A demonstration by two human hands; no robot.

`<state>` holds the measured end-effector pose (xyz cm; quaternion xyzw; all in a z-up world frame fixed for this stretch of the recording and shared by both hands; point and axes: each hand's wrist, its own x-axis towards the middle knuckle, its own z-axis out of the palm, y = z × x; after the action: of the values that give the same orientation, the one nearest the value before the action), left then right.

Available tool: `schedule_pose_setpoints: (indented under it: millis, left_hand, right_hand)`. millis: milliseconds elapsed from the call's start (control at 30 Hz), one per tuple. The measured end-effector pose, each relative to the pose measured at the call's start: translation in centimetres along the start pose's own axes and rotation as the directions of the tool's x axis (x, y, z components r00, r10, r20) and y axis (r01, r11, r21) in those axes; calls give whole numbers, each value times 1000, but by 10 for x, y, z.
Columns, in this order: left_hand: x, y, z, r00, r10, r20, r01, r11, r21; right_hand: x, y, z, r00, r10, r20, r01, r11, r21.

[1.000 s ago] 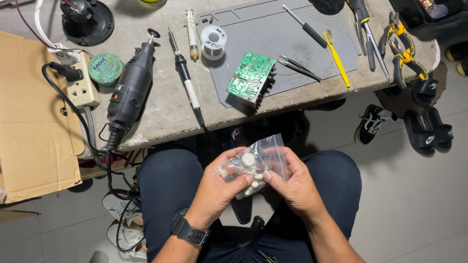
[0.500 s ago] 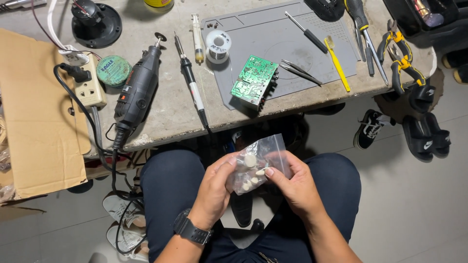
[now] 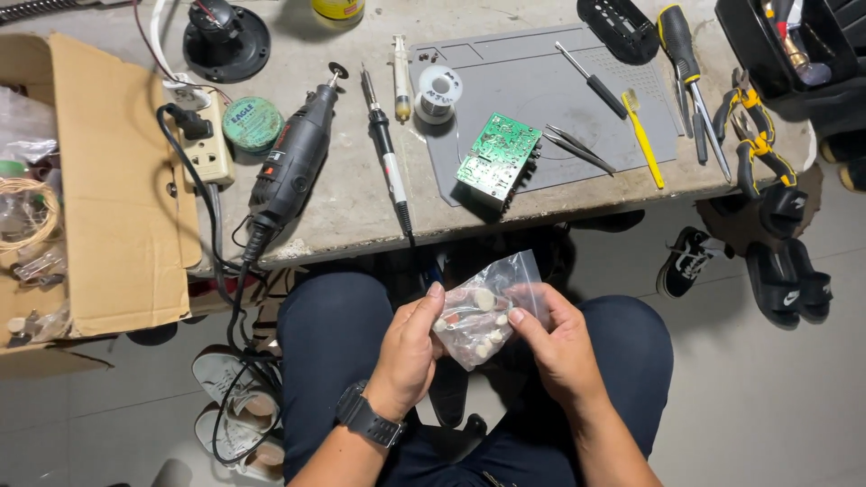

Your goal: Preparing a rotary tool by searching for and selecting components from a parts box on a repair bench.

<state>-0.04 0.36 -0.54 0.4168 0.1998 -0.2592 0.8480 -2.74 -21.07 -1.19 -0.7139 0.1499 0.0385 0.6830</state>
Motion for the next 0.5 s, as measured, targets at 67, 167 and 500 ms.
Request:
schedule_pose_setpoints:
  millis: [67,167,500]
  left_hand:
    - [-3,3,-1,1000,4,11,-4,1000,13]
    - [-12,17,6,1000,-15,1,15,1000,-15]
    - [-6,11,-6,996,68,58,-45,943,-330]
  right_hand:
    - [-3,-4,3,999,-38,-2,38,999,-30]
    - [-8,-11,7,995,-95,-30,90,986,-141]
    - [-69,-177,44,482,-849,216,671,199,-714]
